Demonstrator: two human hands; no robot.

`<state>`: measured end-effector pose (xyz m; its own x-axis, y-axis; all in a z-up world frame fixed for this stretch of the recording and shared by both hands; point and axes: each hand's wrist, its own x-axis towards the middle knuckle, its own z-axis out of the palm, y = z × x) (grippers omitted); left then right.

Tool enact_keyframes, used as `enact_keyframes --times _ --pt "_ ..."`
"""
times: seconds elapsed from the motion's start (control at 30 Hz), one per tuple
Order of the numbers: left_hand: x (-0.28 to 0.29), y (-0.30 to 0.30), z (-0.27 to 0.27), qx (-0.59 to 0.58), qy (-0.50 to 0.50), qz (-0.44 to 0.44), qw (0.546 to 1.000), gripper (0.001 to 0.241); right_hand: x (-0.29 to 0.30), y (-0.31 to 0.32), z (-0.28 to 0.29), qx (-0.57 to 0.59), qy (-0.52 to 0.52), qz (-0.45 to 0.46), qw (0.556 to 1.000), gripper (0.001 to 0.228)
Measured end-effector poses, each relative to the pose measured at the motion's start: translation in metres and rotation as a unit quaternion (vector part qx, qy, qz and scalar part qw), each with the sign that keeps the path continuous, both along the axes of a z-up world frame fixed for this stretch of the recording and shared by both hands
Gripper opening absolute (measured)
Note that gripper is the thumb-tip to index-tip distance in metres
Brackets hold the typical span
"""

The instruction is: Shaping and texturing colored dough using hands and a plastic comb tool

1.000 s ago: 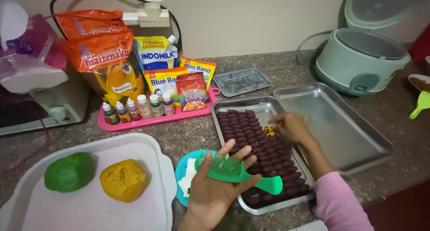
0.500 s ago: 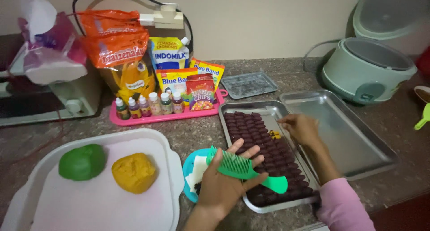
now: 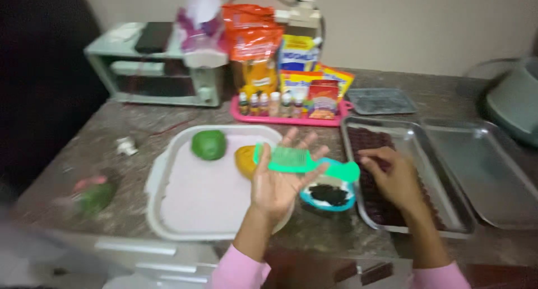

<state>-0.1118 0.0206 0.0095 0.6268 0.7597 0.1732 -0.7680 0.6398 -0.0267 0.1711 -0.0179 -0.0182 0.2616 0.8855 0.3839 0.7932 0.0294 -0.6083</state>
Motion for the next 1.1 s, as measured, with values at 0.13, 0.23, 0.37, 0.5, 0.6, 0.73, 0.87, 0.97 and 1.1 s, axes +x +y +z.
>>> enact_keyframes --times 0.13,0.23,0.37,0.5,0.6,0.73,0.87,0.97,1.1 --pt "-0.072 0.016 -0.016 0.013 0.028 0.1 0.995 0.059 -0.095 0.01 0.005 0.062 0.006 0.099 0.993 0.022" --pt "-0.111 0.026 -0.036 -0.012 0.029 0.149 0.988 0.063 -0.148 0.029 0.003 0.065 0.04 0.135 0.988 0.022" --pt "-0.139 0.019 -0.041 -0.057 0.049 0.157 0.985 0.064 -0.177 0.08 -0.023 0.06 0.066 0.153 0.984 0.033" --pt "-0.149 0.025 -0.061 -0.064 0.068 0.133 0.987 0.064 -0.188 0.111 -0.026 0.053 0.053 0.128 0.989 0.022" --pt "-0.147 0.028 -0.071 -0.066 0.106 0.102 0.987 0.063 -0.204 0.114 -0.013 0.024 0.019 0.156 0.987 0.026" --pt "-0.143 0.03 -0.078 -0.099 0.137 0.074 0.983 0.062 -0.22 0.106 0.003 0.022 -0.098 0.16 0.982 0.028" --pt "-0.142 0.029 -0.072 -0.124 0.169 0.075 0.975 0.058 -0.217 0.128 -0.033 0.031 -0.2 0.123 0.972 0.018" --pt "-0.14 0.029 -0.069 -0.123 0.176 0.073 0.974 0.056 -0.223 0.118 -0.032 0.046 -0.223 0.095 0.969 0.018" --pt "-0.138 0.028 -0.066 -0.128 0.173 0.062 0.975 0.054 -0.217 0.122 -0.037 0.046 -0.194 0.103 0.975 0.022"
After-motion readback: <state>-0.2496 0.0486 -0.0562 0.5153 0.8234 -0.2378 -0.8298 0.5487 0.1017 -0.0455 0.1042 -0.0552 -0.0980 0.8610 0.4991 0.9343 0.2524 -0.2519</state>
